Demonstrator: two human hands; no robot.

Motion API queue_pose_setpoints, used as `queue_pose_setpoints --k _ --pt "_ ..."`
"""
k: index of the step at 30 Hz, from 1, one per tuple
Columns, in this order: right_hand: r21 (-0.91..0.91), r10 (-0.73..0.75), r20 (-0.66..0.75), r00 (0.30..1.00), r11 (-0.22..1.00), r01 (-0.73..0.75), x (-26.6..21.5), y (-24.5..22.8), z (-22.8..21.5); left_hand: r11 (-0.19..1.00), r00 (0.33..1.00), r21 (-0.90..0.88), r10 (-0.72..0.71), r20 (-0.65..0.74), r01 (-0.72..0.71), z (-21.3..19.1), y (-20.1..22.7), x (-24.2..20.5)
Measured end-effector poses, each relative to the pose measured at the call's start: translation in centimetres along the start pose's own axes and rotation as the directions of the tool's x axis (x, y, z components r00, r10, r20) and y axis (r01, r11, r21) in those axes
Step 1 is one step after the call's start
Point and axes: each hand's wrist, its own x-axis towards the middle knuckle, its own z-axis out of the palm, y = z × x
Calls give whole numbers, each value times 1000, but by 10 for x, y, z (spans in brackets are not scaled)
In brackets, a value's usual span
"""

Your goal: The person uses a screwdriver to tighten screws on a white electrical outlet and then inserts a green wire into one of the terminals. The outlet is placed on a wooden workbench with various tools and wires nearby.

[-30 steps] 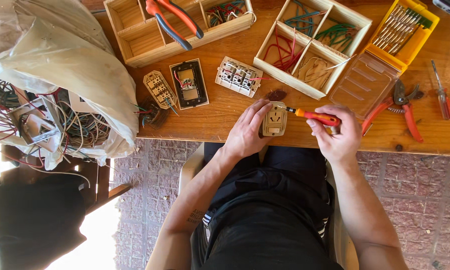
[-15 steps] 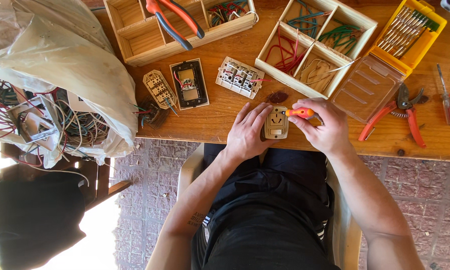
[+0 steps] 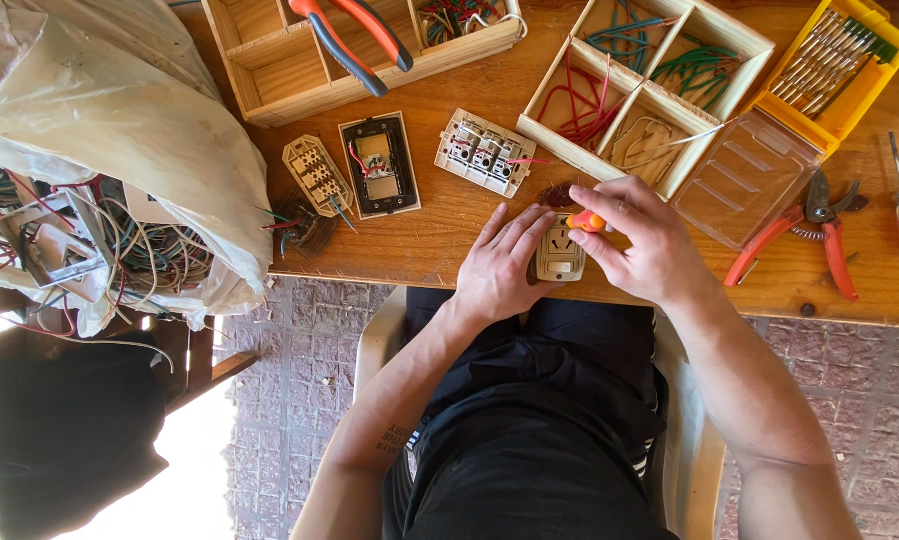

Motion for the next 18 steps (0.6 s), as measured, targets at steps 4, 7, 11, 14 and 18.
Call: queue_pose_setpoints --k 4,7,11,14,18 --pt "-11 -19 47 999 1000 20 3 -1 -4 1000 1000 -10 -1 8 2 1 -1 -1" --pt "17 -78 47 996 997 77 9 -6 -5 1000 1000 -12 -5 19 6 0 -1 -1" --pt "-27 -99 -16 995 995 99 -9 14 0 1000 999 -12 -12 34 13 0 -2 -1" --pt "-28 -80 -56 995 997 78 -12 14 0 1000 999 -14 -13 45 14 0 -1 -2" --pt "8 -87 -72 994 996 88 -1 2 -3 1000 999 -26 -16 46 17 1 -2 -2"
